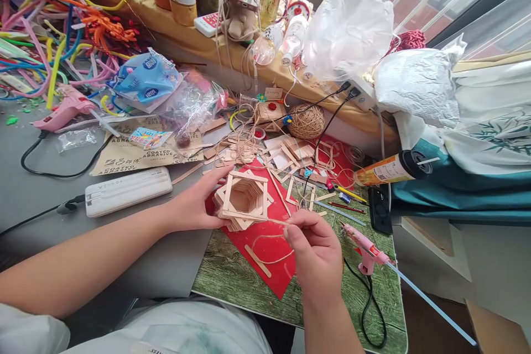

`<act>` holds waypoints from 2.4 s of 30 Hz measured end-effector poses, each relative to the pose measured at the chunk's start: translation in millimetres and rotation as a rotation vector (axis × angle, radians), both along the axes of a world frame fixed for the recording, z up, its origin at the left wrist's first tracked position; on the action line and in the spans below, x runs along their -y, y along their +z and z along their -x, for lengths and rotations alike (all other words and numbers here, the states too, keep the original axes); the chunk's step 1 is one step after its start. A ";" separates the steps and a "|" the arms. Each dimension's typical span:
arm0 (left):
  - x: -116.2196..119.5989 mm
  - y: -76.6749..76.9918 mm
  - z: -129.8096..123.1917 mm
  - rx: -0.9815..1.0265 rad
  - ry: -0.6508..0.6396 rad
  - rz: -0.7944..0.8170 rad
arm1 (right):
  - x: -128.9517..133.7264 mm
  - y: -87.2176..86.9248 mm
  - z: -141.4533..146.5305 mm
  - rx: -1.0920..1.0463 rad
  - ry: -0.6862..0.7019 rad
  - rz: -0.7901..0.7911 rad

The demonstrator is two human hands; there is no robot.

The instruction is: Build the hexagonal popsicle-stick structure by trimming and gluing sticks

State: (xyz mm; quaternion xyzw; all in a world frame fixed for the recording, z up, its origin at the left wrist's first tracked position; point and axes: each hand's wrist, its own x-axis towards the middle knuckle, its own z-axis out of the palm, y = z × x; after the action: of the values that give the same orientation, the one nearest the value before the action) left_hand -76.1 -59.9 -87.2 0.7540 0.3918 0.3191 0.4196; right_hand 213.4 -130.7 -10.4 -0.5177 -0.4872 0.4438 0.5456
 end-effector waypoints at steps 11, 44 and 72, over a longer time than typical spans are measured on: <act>0.7 0.0 0.7 -0.031 -0.005 0.008 | -1.9 31.6 12.6 0.151 0.030 -0.133; -0.9 -2.8 2.2 -0.082 -0.023 -0.069 | -31.4 68.2 8.0 0.484 0.209 -0.344; -1.3 -10.4 4.4 -0.060 0.012 0.028 | -23.9 -55.4 -24.2 0.107 0.008 0.270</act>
State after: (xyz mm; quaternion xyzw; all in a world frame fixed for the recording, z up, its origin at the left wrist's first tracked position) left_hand -80.5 -58.7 -97.6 0.7549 0.4135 0.2932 0.4162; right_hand 237.6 -106.8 -65.8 -0.6072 -0.4538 0.4792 0.4424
